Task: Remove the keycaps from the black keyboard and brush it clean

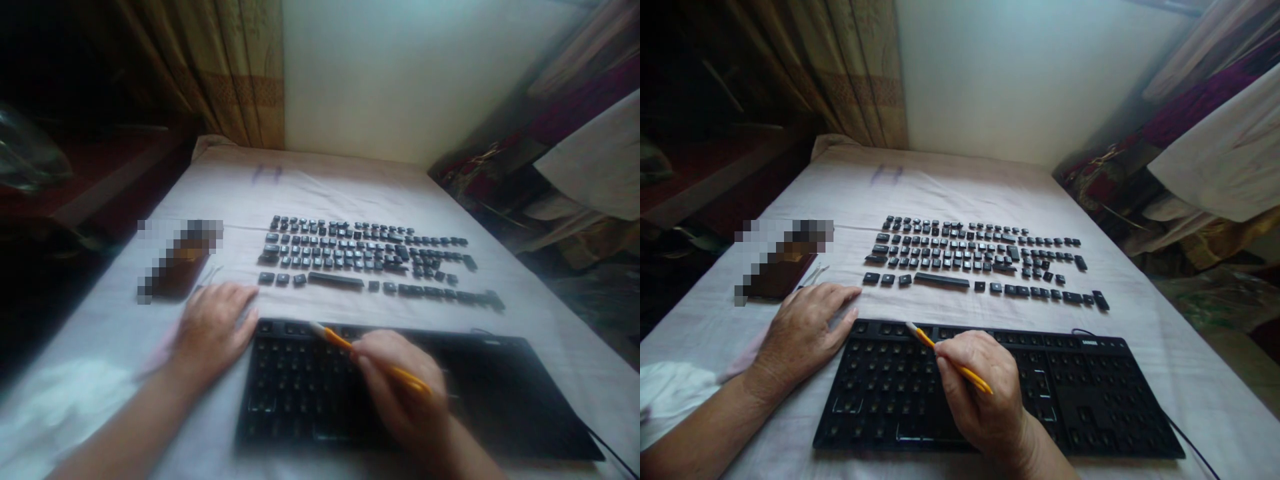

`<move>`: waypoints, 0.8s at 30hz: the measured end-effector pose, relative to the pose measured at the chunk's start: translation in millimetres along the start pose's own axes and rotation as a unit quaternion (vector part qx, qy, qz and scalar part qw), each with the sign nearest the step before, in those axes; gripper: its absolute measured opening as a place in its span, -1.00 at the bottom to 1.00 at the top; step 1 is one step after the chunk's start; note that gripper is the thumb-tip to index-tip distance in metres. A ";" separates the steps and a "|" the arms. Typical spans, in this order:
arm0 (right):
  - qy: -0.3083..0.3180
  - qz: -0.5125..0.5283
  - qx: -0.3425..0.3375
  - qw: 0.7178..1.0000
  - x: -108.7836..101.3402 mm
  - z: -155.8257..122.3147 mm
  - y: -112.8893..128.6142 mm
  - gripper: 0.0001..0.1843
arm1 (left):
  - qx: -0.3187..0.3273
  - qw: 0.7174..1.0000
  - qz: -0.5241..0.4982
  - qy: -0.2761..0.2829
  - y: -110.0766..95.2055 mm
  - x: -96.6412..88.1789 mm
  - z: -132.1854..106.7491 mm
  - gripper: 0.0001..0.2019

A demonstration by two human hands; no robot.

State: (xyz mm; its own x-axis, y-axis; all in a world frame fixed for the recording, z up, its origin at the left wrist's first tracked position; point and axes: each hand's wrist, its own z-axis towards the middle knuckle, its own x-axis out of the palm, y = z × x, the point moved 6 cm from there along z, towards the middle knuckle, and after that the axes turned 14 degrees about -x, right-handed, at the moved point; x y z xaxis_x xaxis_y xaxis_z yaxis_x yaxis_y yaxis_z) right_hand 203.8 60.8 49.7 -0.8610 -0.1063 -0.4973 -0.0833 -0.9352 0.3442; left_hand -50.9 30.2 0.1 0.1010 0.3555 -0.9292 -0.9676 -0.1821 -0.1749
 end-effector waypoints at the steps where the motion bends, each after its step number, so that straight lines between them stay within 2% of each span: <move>1: 0.002 0.002 -0.002 1.000 0.9 0.2 -0.4 -0.73 | 0.002 1.000 0.000 -0.001 -0.3 -0.1 0.1 -0.72; 7: -0.010 0.003 -0.018 1.000 -4.6 2.8 3.0 -0.67 | 0.004 1.000 0.000 -0.004 0.0 -0.7 -0.7 -0.72; 15: -0.012 0.011 0.006 1.000 -5.8 6.2 6.0 -0.67 | -0.009 1.000 -0.014 0.010 -0.2 0.1 -0.7 -0.73; 24: 0.020 0.024 -0.020 0.999 1.5 9.9 8.9 -0.67 | 0.006 1.000 -0.010 0.002 -3.0 -0.1 -1.5 -0.72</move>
State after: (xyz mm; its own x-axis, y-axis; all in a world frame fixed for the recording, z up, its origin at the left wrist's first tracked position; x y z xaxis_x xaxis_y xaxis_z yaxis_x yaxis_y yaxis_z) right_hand 196.8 55.7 59.9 -0.8432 -0.1646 -0.5118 -0.0208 -0.9413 0.3370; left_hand -47.7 29.3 0.2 0.1215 0.3554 -0.9268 -0.9681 -0.1639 -0.1897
